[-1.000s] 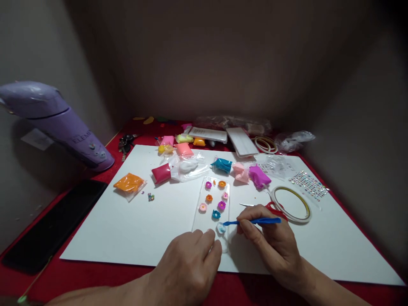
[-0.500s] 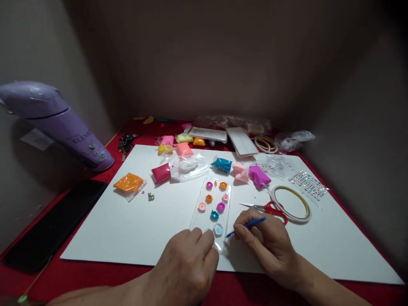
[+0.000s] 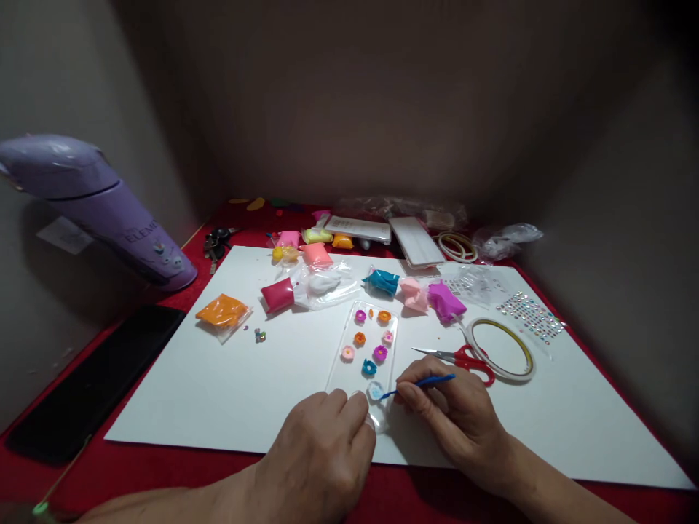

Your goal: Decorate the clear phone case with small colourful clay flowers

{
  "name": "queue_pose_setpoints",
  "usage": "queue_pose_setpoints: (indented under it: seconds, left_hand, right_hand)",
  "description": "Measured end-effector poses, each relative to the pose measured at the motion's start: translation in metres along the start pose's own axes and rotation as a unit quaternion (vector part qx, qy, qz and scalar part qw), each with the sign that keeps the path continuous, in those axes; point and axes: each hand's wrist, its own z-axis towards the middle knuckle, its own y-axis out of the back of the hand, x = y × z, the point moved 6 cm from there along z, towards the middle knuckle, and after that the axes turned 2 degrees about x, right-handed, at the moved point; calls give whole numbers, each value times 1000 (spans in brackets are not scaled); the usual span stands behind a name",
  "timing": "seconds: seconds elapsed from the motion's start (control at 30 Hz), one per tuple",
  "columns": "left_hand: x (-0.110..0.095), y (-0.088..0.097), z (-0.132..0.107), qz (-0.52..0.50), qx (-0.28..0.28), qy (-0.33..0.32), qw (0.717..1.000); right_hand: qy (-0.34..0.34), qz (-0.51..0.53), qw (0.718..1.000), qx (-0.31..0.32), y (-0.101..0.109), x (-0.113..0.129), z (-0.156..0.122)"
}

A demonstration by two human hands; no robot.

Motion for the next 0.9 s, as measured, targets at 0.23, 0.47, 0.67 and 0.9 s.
queue_pose_setpoints:
  seconds: [0.23, 0.47, 0.67, 0.9]
  left_hand:
    - [0, 0, 0, 0, -6, 3, 1000]
    - [0, 0, 0, -2, 3, 2, 1000]
    - [-1, -2, -1, -4, -7, 2, 1000]
    - [1, -2, 0, -11, 1, 1, 1000]
  right_hand:
    - [-3, 11, 1000, -1, 1, 0, 1]
    - [-4, 12, 1000, 16, -1, 1, 0]
    - [0, 1, 1000, 5, -1, 1, 1]
    - [0, 0, 1000, 6, -1, 3, 2]
